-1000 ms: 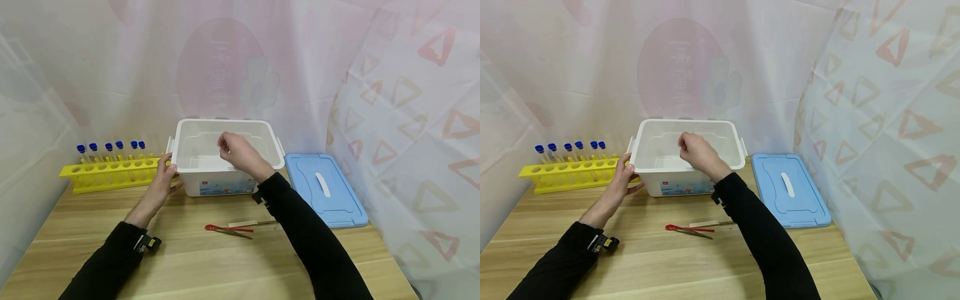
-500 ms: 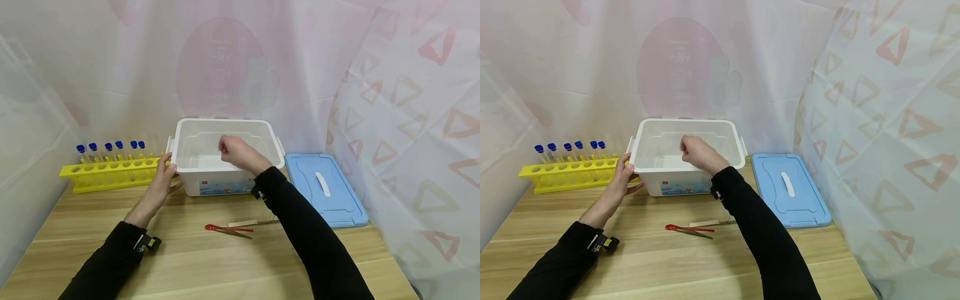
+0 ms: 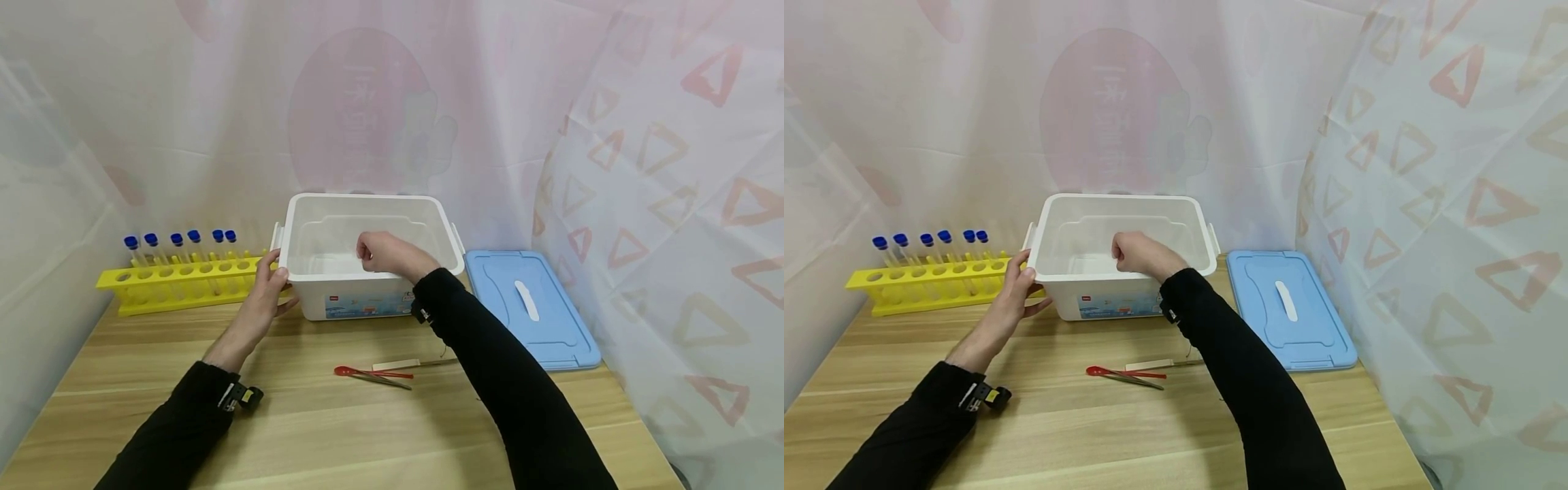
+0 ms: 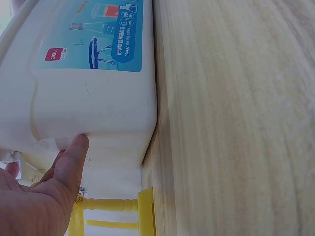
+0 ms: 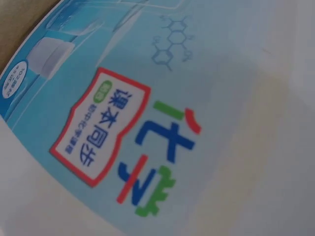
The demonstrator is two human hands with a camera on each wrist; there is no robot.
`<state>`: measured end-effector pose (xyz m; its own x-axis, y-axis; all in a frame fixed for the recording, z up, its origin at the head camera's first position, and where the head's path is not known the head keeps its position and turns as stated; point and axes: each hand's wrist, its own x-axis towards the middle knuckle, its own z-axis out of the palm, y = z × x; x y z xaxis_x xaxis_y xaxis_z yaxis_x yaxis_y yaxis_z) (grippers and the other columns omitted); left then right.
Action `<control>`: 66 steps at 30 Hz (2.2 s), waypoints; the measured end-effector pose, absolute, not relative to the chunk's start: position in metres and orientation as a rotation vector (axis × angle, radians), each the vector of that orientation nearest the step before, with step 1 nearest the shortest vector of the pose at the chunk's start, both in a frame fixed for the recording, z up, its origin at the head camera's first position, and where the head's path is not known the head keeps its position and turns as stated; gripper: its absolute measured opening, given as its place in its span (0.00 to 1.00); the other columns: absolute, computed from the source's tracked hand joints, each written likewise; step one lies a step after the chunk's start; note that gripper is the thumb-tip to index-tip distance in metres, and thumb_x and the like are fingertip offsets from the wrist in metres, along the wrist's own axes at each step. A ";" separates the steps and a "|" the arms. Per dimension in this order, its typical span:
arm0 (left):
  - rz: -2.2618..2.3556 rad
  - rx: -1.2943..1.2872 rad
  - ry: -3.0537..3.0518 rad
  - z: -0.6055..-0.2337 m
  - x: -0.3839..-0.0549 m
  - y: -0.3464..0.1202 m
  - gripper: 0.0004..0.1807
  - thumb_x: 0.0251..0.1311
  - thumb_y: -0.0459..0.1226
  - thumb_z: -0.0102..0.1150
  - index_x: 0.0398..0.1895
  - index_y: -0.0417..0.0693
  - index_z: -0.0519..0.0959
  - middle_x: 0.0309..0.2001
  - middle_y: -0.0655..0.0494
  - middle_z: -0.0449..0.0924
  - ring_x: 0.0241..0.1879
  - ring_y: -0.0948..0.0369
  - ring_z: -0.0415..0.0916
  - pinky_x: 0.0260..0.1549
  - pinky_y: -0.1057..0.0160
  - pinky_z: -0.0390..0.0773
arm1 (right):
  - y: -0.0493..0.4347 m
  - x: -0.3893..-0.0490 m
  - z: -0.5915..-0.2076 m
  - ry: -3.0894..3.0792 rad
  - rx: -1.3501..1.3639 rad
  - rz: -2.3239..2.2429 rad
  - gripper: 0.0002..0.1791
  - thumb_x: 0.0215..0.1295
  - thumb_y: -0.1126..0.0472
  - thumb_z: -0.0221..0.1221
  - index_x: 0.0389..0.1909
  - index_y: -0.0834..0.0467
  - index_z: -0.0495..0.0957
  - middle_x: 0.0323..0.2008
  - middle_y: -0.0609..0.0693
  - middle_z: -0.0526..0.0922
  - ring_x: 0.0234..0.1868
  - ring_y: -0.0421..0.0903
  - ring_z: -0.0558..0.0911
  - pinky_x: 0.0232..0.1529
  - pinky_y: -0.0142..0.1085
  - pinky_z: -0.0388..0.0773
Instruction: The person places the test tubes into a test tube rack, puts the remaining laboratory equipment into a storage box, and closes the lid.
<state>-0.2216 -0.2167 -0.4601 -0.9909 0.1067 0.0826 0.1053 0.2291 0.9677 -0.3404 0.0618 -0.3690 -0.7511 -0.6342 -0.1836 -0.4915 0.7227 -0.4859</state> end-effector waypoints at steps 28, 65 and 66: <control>1.932 0.222 2.472 -0.464 -0.225 -0.216 0.40 0.93 0.60 0.32 0.98 0.66 0.36 0.92 0.26 0.53 0.90 0.25 0.57 0.81 0.16 0.69 | 0.069 -0.335 -0.370 2.361 -0.419 -0.678 0.14 0.92 0.56 0.44 0.37 0.49 0.57 0.54 0.51 0.66 0.52 0.51 0.64 0.54 0.47 0.57; 1.932 0.211 2.459 -0.463 -0.226 -0.215 0.40 0.94 0.62 0.33 0.97 0.69 0.36 0.94 0.30 0.49 0.91 0.26 0.56 0.82 0.17 0.70 | 0.059 -0.335 -0.366 3.064 -0.958 -0.244 0.30 0.96 0.38 0.53 0.88 0.44 0.74 0.87 0.47 0.77 0.87 0.52 0.78 0.82 0.53 0.84; 1.930 0.211 2.462 -0.463 -0.226 -0.215 0.40 0.94 0.62 0.34 0.97 0.69 0.37 0.95 0.31 0.48 0.91 0.26 0.56 0.82 0.17 0.70 | 0.060 -0.334 -0.365 3.062 -0.956 -0.253 0.30 0.96 0.38 0.52 0.88 0.44 0.74 0.88 0.47 0.77 0.88 0.52 0.77 0.84 0.54 0.82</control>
<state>-0.2263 -0.2153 -0.4630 -0.9909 0.1096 0.0775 0.1015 0.2332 0.9671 -0.3339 0.0596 -0.3654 -0.8210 -0.5585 0.1187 -0.5704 0.8116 -0.1267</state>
